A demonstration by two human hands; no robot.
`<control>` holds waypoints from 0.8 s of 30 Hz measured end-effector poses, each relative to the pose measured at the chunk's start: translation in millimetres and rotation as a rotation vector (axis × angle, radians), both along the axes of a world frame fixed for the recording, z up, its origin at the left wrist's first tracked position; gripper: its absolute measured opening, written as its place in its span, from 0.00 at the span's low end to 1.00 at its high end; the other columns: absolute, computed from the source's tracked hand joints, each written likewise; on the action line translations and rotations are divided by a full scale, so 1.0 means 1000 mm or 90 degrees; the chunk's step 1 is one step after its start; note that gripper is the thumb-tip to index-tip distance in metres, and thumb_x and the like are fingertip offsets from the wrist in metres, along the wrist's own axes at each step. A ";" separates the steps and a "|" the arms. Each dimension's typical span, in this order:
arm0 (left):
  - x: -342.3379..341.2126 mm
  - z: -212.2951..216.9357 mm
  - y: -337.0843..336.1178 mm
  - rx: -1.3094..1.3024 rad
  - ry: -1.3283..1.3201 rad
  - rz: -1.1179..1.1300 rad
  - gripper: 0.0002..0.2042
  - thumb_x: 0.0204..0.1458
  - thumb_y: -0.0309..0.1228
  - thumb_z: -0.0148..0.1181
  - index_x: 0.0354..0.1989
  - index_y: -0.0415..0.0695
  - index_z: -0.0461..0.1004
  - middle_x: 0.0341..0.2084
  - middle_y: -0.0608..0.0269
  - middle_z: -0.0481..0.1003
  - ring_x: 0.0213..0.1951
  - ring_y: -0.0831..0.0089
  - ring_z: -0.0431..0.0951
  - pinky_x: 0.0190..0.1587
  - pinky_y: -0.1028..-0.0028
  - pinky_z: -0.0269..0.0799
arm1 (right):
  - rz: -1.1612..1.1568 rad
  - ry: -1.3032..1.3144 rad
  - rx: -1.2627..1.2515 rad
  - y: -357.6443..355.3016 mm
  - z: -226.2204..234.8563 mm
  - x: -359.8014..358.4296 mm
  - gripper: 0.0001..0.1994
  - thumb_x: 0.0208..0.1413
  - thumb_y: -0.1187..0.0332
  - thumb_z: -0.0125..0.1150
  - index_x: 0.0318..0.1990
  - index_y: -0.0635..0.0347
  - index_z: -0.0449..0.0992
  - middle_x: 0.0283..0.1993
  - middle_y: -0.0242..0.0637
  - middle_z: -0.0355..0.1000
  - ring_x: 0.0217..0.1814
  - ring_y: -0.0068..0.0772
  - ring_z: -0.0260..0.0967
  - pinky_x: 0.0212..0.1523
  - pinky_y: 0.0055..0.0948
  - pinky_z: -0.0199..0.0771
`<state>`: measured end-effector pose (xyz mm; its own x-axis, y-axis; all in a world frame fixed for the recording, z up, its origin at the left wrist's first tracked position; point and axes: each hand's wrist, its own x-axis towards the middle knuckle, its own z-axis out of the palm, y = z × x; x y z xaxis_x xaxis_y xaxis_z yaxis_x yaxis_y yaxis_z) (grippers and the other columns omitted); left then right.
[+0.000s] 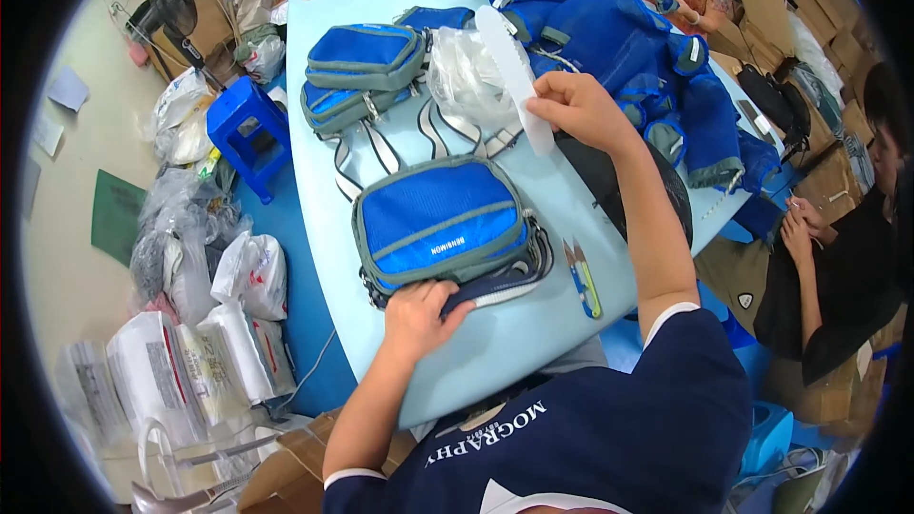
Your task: Assembling and inspecting small pouches and attaching straps in a manufacturing workshop.
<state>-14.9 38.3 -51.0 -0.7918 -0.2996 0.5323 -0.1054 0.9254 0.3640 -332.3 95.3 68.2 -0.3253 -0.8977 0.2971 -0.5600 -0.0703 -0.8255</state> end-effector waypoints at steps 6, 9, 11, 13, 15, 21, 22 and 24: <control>-0.005 0.001 0.005 -0.006 -0.044 0.023 0.13 0.41 0.38 0.66 0.28 0.43 0.73 0.24 0.59 0.74 0.27 0.60 0.76 0.29 0.67 0.71 | 0.128 -0.166 -0.065 0.035 -0.002 0.070 0.05 0.53 0.70 0.57 0.31 0.63 0.73 0.26 0.25 0.69 0.28 0.13 0.64 0.31 0.16 0.63; -0.006 0.002 0.011 -0.013 -0.067 0.047 0.13 0.43 0.38 0.63 0.31 0.42 0.71 0.24 0.57 0.73 0.27 0.57 0.75 0.29 0.64 0.70 | 0.071 -0.280 -0.129 0.045 -0.019 0.119 0.08 0.52 0.68 0.58 0.31 0.65 0.74 0.25 0.27 0.71 0.27 0.13 0.64 0.27 0.17 0.63; -0.007 0.001 0.013 -0.028 -0.072 0.061 0.13 0.42 0.36 0.63 0.31 0.42 0.70 0.22 0.55 0.72 0.25 0.57 0.74 0.28 0.62 0.69 | 0.090 -0.348 -0.110 0.058 -0.050 0.151 0.08 0.52 0.69 0.57 0.34 0.66 0.73 0.26 0.28 0.71 0.27 0.13 0.64 0.27 0.18 0.63; -0.008 0.000 0.017 -0.025 -0.095 0.091 0.11 0.39 0.32 0.63 0.28 0.42 0.69 0.21 0.54 0.72 0.25 0.56 0.73 0.28 0.61 0.69 | 0.113 -0.418 -0.074 0.076 -0.077 0.182 0.08 0.53 0.70 0.56 0.36 0.66 0.72 0.27 0.29 0.72 0.27 0.13 0.64 0.27 0.18 0.64; -0.009 0.002 0.021 0.007 -0.059 0.079 0.09 0.37 0.27 0.62 0.27 0.41 0.70 0.20 0.54 0.72 0.24 0.55 0.73 0.27 0.62 0.69 | 0.182 -0.464 0.022 0.097 -0.091 0.204 0.09 0.56 0.72 0.52 0.42 0.67 0.69 0.32 0.36 0.74 0.31 0.17 0.69 0.31 0.18 0.67; -0.007 -0.006 0.022 0.020 -0.097 0.138 0.10 0.39 0.28 0.63 0.30 0.39 0.70 0.22 0.52 0.73 0.27 0.54 0.75 0.30 0.62 0.71 | 0.057 -0.479 0.228 0.152 -0.116 0.207 0.13 0.54 0.74 0.50 0.47 0.67 0.67 0.26 0.35 0.73 0.27 0.18 0.70 0.27 0.19 0.66; -0.007 -0.002 0.021 0.040 -0.096 0.135 0.11 0.41 0.30 0.63 0.30 0.39 0.70 0.23 0.52 0.74 0.28 0.55 0.75 0.31 0.62 0.71 | 0.047 -0.471 0.267 0.159 -0.116 0.204 0.14 0.53 0.75 0.49 0.48 0.67 0.67 0.25 0.36 0.73 0.25 0.18 0.69 0.25 0.19 0.66; -0.003 0.012 0.022 0.073 -0.131 0.125 0.11 0.44 0.33 0.63 0.31 0.39 0.70 0.25 0.52 0.75 0.30 0.55 0.76 0.32 0.63 0.70 | 0.030 -0.478 0.296 0.171 -0.115 0.204 0.15 0.52 0.75 0.48 0.48 0.67 0.67 0.24 0.36 0.73 0.25 0.19 0.70 0.26 0.19 0.66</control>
